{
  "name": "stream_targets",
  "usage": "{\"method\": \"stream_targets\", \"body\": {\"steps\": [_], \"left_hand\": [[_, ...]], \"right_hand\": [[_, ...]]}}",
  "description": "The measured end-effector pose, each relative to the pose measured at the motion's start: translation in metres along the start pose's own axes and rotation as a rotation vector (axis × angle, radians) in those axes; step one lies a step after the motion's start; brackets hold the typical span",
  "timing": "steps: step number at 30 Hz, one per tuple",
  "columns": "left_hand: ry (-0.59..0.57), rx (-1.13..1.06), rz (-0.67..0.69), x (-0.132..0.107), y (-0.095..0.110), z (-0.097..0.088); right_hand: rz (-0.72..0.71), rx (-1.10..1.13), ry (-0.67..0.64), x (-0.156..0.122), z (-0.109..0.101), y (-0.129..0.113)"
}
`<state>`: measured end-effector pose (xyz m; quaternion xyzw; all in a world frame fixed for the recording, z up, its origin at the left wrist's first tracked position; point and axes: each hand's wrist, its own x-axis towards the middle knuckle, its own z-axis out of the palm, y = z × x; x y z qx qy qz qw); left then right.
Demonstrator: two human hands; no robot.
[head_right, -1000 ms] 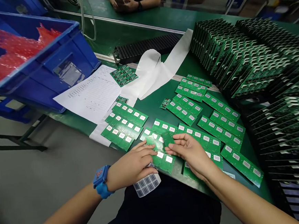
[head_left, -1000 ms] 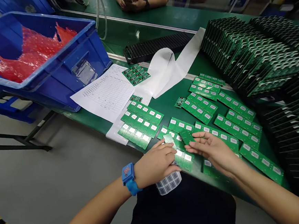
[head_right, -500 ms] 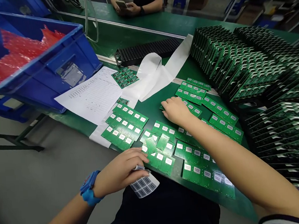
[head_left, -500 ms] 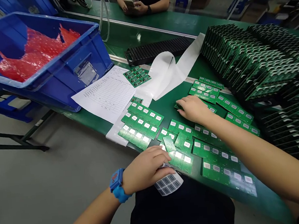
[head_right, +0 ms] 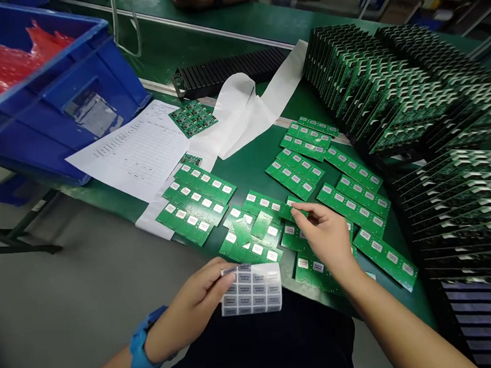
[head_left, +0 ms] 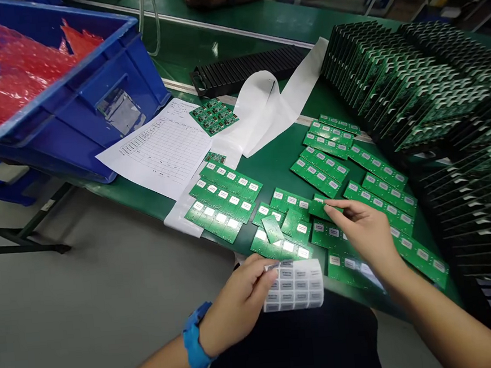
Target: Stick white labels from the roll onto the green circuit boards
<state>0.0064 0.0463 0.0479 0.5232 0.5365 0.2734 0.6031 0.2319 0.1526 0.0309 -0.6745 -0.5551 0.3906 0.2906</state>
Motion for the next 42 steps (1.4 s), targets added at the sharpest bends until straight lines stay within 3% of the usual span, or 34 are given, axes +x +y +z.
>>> {"method": "stream_targets", "body": {"steps": [3, 6, 11, 13, 15, 18, 20, 23, 26, 29, 35, 42], "left_hand": [[0.081, -0.227, -0.110, 0.014, -0.007, 0.009], [0.160, -0.272, -0.134, 0.022, -0.009, 0.015], [0.231, -0.237, -0.092, 0.024, -0.007, 0.019], [0.248, -0.222, -0.078, 0.024, -0.006, 0.021], [0.256, -0.191, -0.061, 0.024, -0.006, 0.022], [0.261, -0.144, -0.021, 0.025, -0.006, 0.024], [0.269, -0.105, 0.006, 0.024, -0.005, 0.026], [0.291, -0.015, 0.007, 0.022, -0.006, 0.027], [0.315, 0.061, -0.002, 0.019, -0.010, 0.028], [0.324, 0.125, 0.041, 0.017, -0.013, 0.026], [0.356, 0.179, 0.135, 0.012, -0.017, 0.021], [0.329, 0.389, 0.355, 0.013, -0.023, 0.020]], "right_hand": [[0.059, 0.137, 0.015, -0.006, 0.009, 0.005], [0.114, 0.211, -0.033, -0.010, 0.016, 0.003], [0.184, -0.028, -0.154, -0.017, 0.011, -0.006], [0.103, -0.180, -0.163, -0.021, 0.004, -0.013], [-0.093, -0.307, -0.176, -0.027, -0.001, -0.021], [-0.350, -0.292, -0.363, -0.038, 0.002, -0.033], [-0.349, -0.197, -0.498, -0.044, 0.009, -0.036], [-0.240, -0.069, -0.536, -0.049, 0.019, -0.034], [-0.191, 0.010, -0.471, -0.040, 0.023, -0.030], [-0.213, -0.090, -0.436, -0.016, 0.028, -0.030], [-0.439, -0.486, -0.604, 0.020, 0.049, -0.043], [-0.477, -0.661, -0.650, 0.021, 0.061, -0.051]]}}
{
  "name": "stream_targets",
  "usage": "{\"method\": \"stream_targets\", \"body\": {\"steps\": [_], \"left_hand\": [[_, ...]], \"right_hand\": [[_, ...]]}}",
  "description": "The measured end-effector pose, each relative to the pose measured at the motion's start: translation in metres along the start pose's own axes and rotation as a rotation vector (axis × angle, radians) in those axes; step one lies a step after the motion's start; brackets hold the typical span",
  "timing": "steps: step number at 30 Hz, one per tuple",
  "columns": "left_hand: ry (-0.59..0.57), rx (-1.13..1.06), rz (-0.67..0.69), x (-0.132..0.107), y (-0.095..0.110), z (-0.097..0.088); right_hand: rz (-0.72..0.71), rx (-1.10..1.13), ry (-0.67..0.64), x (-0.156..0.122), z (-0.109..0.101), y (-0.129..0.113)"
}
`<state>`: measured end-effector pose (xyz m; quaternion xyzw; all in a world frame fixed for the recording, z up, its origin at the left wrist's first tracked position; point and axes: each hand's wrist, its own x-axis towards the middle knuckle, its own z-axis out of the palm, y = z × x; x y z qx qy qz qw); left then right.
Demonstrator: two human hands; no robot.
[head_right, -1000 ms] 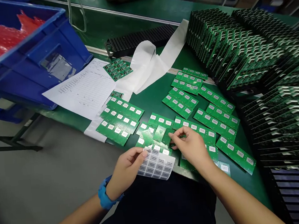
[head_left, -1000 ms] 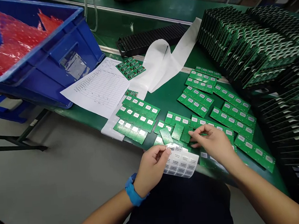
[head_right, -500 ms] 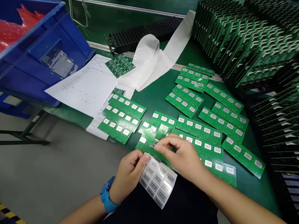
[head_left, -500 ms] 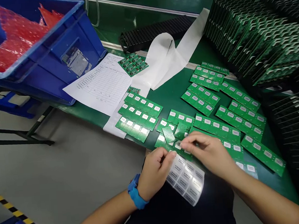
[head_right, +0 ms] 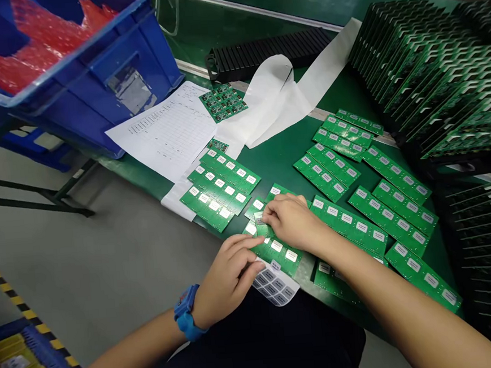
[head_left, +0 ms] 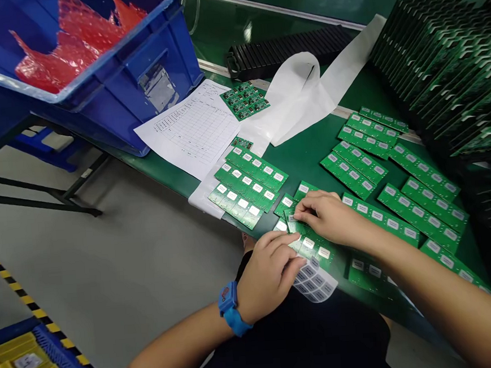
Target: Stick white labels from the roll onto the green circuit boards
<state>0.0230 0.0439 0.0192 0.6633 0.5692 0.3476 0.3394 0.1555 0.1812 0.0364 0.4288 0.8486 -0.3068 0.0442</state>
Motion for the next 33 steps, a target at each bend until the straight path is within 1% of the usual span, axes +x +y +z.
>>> {"method": "stream_targets", "body": {"steps": [4, 8, 10, 14, 16, 17, 19, 20, 21, 22, 24, 25, 26, 28, 31, 33], "left_hand": [[-0.084, 0.102, 0.006, 0.003, -0.003, 0.003], [-0.113, 0.158, -0.014, 0.003, -0.004, 0.005], [-0.110, 0.173, -0.011, 0.003, -0.005, 0.006], [-0.086, 0.187, 0.012, 0.005, -0.004, 0.007], [-0.070, 0.170, 0.017, 0.006, -0.004, 0.007], [-0.053, 0.147, 0.016, 0.007, -0.004, 0.006], [0.004, 0.078, 0.003, 0.008, -0.003, 0.005], [0.039, 0.037, -0.006, 0.008, -0.002, 0.004], [0.074, -0.002, -0.016, 0.008, -0.001, 0.003], [0.105, -0.038, -0.024, 0.008, -0.001, 0.002], [0.146, -0.092, -0.032, 0.007, 0.001, 0.001], [0.160, -0.109, -0.031, 0.006, 0.001, 0.000], [0.169, -0.121, -0.027, 0.006, 0.002, 0.000], [0.180, -0.129, -0.017, 0.005, 0.002, 0.000], [0.180, -0.132, 0.002, 0.002, 0.003, 0.001], [0.148, -0.110, 0.018, 0.000, 0.002, 0.003]], "right_hand": [[0.020, -0.036, -0.009, 0.003, 0.000, 0.000], [0.012, -0.104, 0.015, 0.002, 0.002, -0.004], [-0.032, -0.207, 0.072, -0.002, 0.005, -0.009], [-0.142, -0.527, 0.229, -0.012, 0.012, -0.021], [-0.132, -0.638, 0.317, -0.018, 0.010, -0.023], [-0.113, -0.647, 0.372, -0.021, 0.008, -0.022], [-0.071, -0.546, 0.490, -0.030, 0.001, -0.018], [-0.055, -0.431, 0.517, -0.035, -0.003, -0.015], [-0.042, -0.280, 0.501, -0.041, -0.006, -0.013], [-0.031, -0.107, 0.439, -0.048, -0.009, -0.010], [-0.009, 0.218, 0.223, -0.061, -0.009, -0.009], [0.004, 0.338, 0.124, -0.066, -0.008, -0.009], [0.018, 0.421, 0.063, -0.071, -0.005, -0.010], [0.045, 0.493, 0.043, -0.076, 0.001, -0.013], [0.060, 0.510, 0.131, -0.077, 0.009, -0.015], [0.059, 0.488, 0.188, -0.077, 0.011, -0.015]]}}
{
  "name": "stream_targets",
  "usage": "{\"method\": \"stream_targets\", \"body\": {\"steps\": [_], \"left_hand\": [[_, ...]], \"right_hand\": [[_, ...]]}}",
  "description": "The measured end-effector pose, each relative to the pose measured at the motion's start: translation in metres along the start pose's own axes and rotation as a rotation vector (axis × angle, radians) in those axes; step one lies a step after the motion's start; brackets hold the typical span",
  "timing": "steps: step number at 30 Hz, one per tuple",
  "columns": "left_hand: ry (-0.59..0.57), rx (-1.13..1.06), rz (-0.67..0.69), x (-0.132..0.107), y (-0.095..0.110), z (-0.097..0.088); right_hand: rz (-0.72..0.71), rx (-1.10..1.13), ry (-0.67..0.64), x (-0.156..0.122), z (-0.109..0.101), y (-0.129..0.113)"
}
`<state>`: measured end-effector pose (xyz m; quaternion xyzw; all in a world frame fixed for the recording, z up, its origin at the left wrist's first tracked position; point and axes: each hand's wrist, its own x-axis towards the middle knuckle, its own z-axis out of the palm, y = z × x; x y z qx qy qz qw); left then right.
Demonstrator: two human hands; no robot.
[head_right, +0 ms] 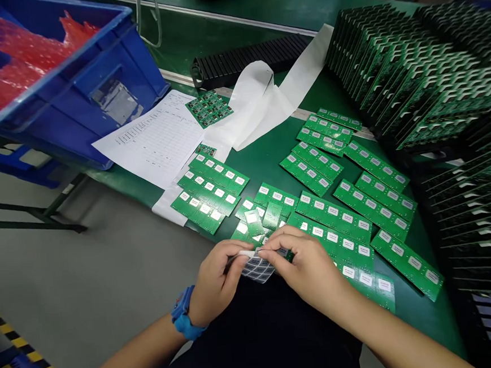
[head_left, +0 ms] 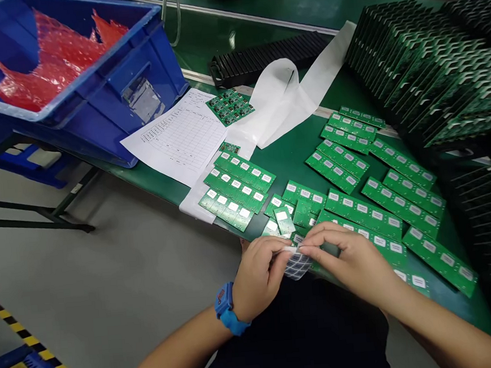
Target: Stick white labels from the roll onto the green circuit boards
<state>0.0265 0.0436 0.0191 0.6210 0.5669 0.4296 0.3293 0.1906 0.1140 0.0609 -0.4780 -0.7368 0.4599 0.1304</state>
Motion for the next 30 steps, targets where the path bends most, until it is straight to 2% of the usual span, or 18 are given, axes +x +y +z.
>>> {"method": "stream_targets", "body": {"steps": [2, 7, 10, 13, 16, 20, 27, 30], "left_hand": [[-0.046, 0.069, 0.007, -0.002, -0.002, 0.002], [-0.091, 0.299, 0.120, -0.005, -0.004, 0.007], [-0.097, 0.344, 0.101, 0.000, -0.001, 0.005], [-0.192, 0.302, 0.040, 0.011, 0.003, 0.000], [-0.288, 0.311, 0.137, 0.024, 0.003, -0.001], [-0.350, 0.393, 0.280, 0.034, -0.002, 0.005], [-0.399, 0.471, 0.284, 0.035, -0.011, 0.012], [-0.403, 0.472, 0.280, 0.035, -0.011, 0.012]], "right_hand": [[-0.037, -0.072, 0.009, -0.003, -0.001, -0.001], [-0.141, -0.403, -0.122, -0.005, -0.017, -0.009], [-0.078, -0.434, -0.128, 0.013, -0.034, -0.006], [-0.010, -0.429, -0.043, 0.041, -0.044, 0.010], [0.002, -0.435, -0.009, 0.059, -0.039, 0.028], [-0.051, -0.413, 0.032, 0.061, -0.024, 0.036], [-0.061, -0.471, 0.056, 0.059, -0.020, 0.030], [-0.107, -0.631, 0.083, 0.053, -0.014, 0.027]]}}
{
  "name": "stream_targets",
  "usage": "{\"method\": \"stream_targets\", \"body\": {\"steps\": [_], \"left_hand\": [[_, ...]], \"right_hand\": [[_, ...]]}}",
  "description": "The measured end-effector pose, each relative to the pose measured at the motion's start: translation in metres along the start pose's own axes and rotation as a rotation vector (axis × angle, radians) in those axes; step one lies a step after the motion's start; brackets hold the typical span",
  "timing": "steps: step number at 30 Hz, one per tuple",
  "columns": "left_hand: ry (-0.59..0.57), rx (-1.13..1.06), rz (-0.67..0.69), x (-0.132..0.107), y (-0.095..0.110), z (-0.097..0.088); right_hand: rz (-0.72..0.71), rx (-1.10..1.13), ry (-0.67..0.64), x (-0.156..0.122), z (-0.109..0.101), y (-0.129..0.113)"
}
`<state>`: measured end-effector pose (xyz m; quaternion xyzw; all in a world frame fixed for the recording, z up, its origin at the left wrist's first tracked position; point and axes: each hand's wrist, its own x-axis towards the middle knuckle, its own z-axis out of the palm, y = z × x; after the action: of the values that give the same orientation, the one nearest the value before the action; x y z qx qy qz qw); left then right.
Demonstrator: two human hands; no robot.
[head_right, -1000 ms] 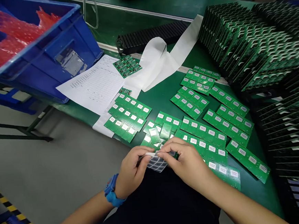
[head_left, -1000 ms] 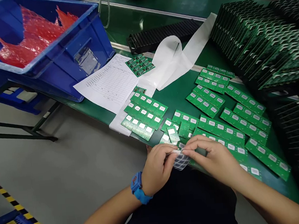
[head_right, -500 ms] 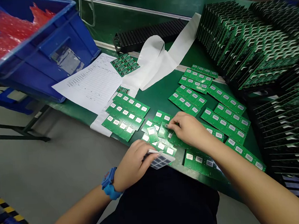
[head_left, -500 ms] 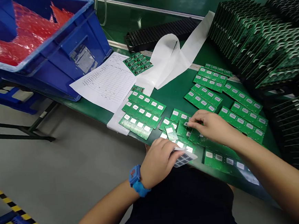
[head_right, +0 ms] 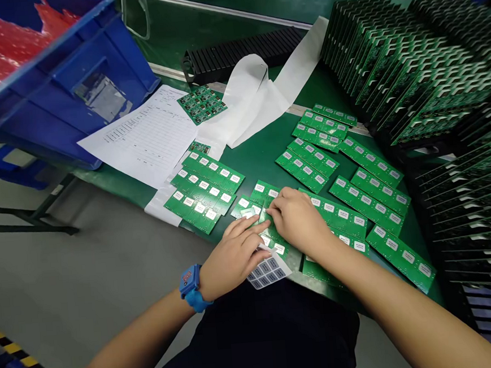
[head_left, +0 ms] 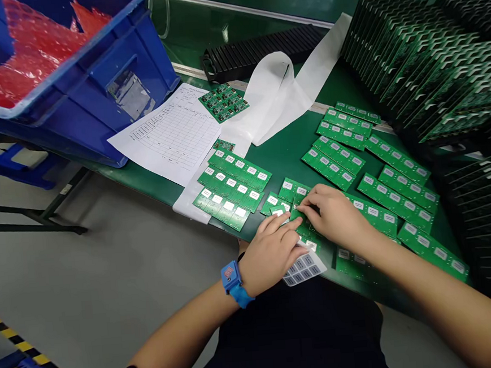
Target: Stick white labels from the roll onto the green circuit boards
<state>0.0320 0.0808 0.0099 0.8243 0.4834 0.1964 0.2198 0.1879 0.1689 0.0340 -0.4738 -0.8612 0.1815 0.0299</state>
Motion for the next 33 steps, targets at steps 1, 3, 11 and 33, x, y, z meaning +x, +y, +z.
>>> {"method": "stream_targets", "body": {"steps": [1, 3, 11, 33], "left_hand": [[0.001, -0.003, -0.001, 0.000, 0.000, 0.000], [0.008, -0.012, -0.002, 0.001, 0.000, -0.001], [0.069, -0.128, -0.027, 0.003, 0.001, -0.003], [0.265, -0.902, -0.410, -0.012, 0.006, -0.029]], "right_hand": [[-0.030, -0.093, 0.014, -0.003, 0.002, -0.003], [-0.090, -0.293, 0.043, -0.011, 0.005, -0.011], [0.043, -0.293, 0.356, -0.021, -0.006, -0.001], [0.083, 0.655, 0.057, -0.054, -0.018, -0.028]]}}
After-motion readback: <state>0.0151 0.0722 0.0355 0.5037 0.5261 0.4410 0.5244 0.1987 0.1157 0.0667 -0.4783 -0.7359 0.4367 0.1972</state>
